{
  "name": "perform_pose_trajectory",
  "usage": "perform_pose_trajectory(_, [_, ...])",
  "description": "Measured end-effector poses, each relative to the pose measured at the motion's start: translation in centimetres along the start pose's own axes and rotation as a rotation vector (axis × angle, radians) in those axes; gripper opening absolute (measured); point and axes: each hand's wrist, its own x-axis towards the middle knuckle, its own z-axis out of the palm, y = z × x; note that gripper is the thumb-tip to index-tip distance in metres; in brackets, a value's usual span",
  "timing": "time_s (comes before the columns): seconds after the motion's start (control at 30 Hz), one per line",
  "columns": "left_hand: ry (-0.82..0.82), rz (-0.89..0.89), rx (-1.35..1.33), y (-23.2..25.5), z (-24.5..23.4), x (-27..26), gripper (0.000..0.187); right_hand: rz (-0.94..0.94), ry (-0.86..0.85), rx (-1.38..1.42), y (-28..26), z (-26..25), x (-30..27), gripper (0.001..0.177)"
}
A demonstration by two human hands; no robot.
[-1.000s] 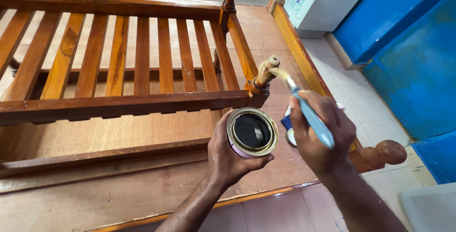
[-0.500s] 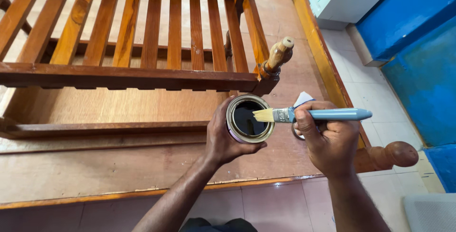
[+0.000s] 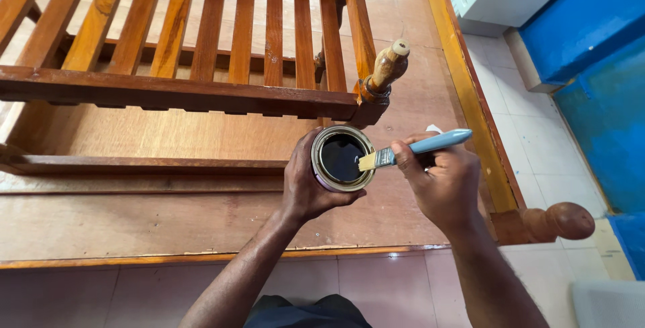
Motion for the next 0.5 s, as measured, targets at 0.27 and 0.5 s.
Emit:
perform_pose_trajectory(0.27, [0.085,-0.026,0.030,2.4,1.9,-0.4,0.119,0.163,0.120,0.394,3.7,-2.4,-1.1,0.020])
perform_pose_trajectory(0.5, [0.131,-0.033,0.051,3.3,4.1,-1.3,0.114,0.181,0.133,0.449,6.9,-2.8,-2.5,0.022])
